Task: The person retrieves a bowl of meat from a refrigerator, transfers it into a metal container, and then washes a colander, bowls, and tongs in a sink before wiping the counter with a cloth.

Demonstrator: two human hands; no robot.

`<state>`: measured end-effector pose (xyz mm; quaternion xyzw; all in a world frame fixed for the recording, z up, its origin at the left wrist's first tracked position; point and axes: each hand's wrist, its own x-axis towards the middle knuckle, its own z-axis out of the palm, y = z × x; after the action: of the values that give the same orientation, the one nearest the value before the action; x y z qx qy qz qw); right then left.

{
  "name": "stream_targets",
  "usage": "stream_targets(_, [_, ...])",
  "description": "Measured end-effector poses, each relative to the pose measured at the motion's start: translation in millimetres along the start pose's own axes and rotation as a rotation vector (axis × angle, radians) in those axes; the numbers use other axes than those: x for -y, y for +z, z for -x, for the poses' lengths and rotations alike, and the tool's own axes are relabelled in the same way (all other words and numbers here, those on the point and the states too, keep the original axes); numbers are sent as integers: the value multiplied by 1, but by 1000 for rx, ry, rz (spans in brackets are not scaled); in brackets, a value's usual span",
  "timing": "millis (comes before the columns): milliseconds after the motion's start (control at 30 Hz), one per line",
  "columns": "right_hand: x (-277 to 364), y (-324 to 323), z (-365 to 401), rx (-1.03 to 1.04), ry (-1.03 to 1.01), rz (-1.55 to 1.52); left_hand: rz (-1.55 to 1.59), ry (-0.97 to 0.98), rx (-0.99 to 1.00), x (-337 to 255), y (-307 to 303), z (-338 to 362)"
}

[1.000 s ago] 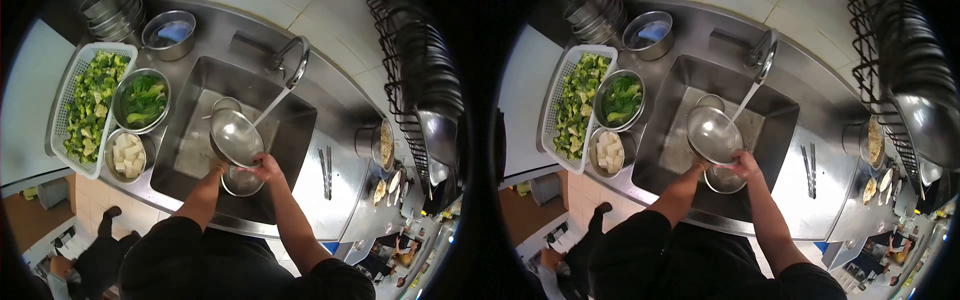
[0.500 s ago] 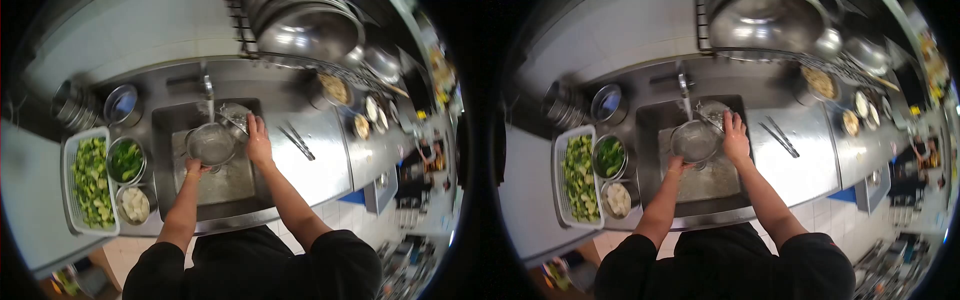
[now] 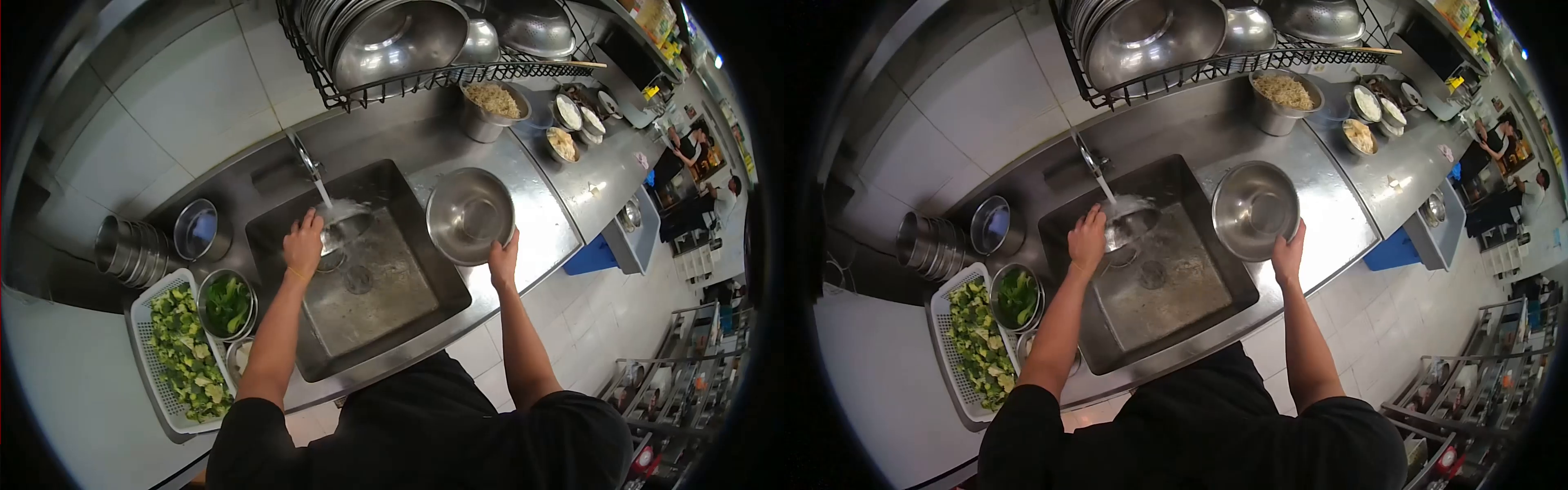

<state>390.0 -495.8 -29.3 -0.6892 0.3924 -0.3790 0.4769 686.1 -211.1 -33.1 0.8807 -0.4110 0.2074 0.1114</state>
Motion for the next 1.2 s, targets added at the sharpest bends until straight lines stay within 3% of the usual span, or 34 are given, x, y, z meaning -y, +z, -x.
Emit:
stream_targets(67, [-10,10,13,-45,-303,266,-36,66,-105,6,-15,2])
stream_targets(200, [11,43,24,203,-523,229,143,325,-205,-12,-52,-14])
stream_targets(267, [3,62,26,307,-565,186,255,407,-242,-38,-68,-29])
stream_targets(367, [41,59,23,500,-546,-72,395,345,-367,-93,-80,-54])
stream_targets(533, [44,26,-51,725,-515,-223,476,356,-330,-130,-76,-82])
stream_targets(600, [31,4,-102,1100,-396,-45,202,454,-283,-138,-74,-88])
stream_targets(667, [-13,5,-138,795,-475,401,172,510,-268,-150,-75,-90])
stream_targets(733, [-23,-5,-150,623,-250,935,155,536,-289,-167,-79,-86])
stream_targets(800, [-84,9,-157,642,-329,1109,123,523,-341,-164,-66,-72])
stream_targets(933, [-83,19,-137,739,-437,1054,72,177,-372,-163,-50,-19])
stream_targets(1000, [-64,23,-118,750,-286,607,366,-439,-338,-149,-31,20])
stream_targets(1067, [-51,36,-92,820,-396,412,263,-891,-271,-140,-1,54])
stream_targets(1133, [-22,50,-51,898,-420,317,906,-1297,-381,-118,40,93])
stream_targets(1200, [-5,78,-7,1020,-323,435,1216,-1708,-399,-148,-3,81])
